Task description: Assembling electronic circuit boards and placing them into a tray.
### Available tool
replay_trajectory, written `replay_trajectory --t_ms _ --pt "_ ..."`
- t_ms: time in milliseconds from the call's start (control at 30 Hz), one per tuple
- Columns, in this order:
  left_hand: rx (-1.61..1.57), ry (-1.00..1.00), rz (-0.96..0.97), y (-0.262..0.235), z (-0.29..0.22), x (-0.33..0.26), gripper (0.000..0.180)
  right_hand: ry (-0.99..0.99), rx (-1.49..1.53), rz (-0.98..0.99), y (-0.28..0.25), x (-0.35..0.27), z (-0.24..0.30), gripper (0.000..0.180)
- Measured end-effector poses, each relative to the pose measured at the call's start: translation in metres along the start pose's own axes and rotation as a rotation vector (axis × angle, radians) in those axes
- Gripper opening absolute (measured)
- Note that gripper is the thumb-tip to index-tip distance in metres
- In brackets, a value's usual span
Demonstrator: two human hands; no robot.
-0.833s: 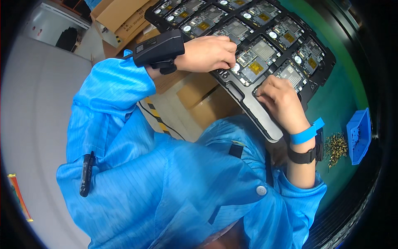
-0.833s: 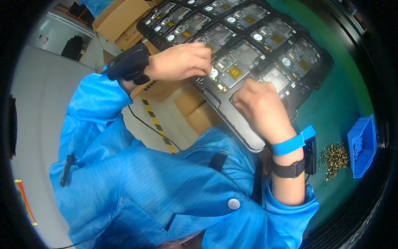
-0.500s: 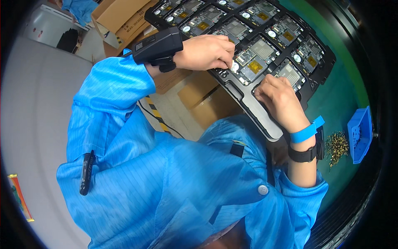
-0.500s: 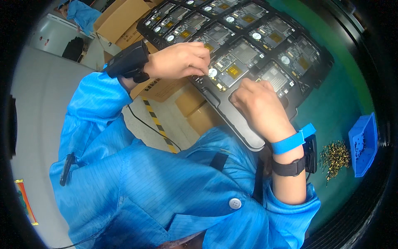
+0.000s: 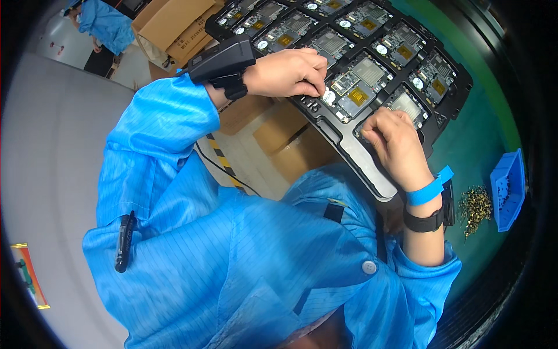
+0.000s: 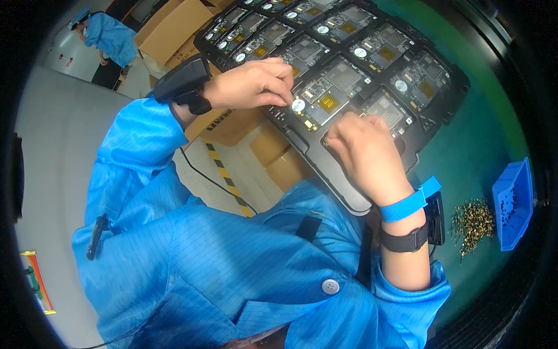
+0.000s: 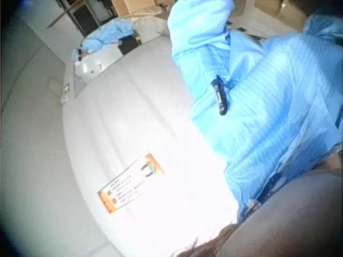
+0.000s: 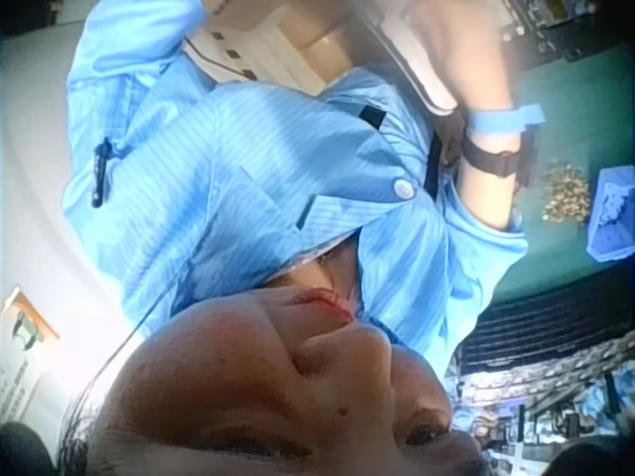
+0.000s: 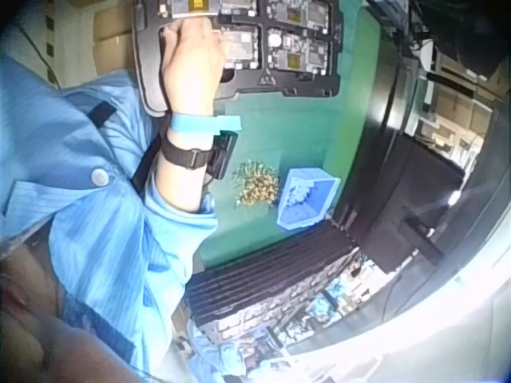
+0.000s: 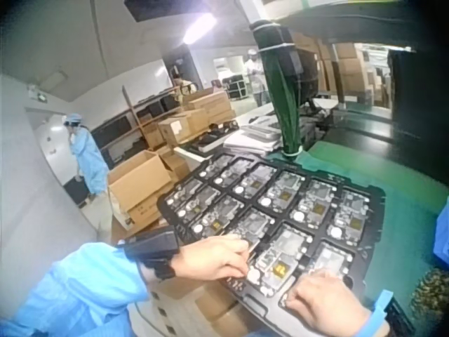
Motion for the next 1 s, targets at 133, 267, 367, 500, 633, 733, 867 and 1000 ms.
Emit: replay_trajectory --t_ms 133,267,367,500,633,733,867,1000 --pt "-0.011 0.009 0.037 0.005 0.005 0.005 0.009 -0.005 0.003 -0.012 0.0 0.001 -0.002 0.007" --pt "-0.027 0.038 0.199 0.011 0.005 0.017 0.01 -0.028 0.0 -0.017 -0.001 -0.001 0.001 0.007" --pt "0.005 0.068 0.319 0.019 0.004 0.022 0.009 -0.035 0.007 -0.015 0.001 -0.004 0.002 0.007" --pt "0.077 0.08 0.409 0.03 0.003 0.025 0.006 -0.048 0.001 -0.033 0.004 -0.007 -0.001 0.006" --pt "0.178 0.176 0.353 0.03 -0.013 0.019 0.006 -0.061 0.005 -0.045 0.005 -0.009 0.001 0.006" --pt "0.228 0.185 0.327 0.029 -0.015 0.021 0.007 -0.061 0.004 -0.054 0.005 -0.007 0.0 0.007" --pt "0.317 0.164 0.363 0.028 -0.018 0.018 0.009 -0.06 0.011 -0.05 0.004 -0.007 0.001 0.006" --pt "0.292 0.059 0.292 0.022 -0.01 0.003 0.009 -0.066 -0.037 -0.114 -0.001 -0.006 0.003 0.007"
Point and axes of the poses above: each hand's wrist, its own x-axis towards the middle knuckle, its own y-axis out of the palm, z = x × y, the point moved 9 cm from there along x, towards the middle knuckle, and after that the axes turned 13 degrees about y, right-handed, at the moved point
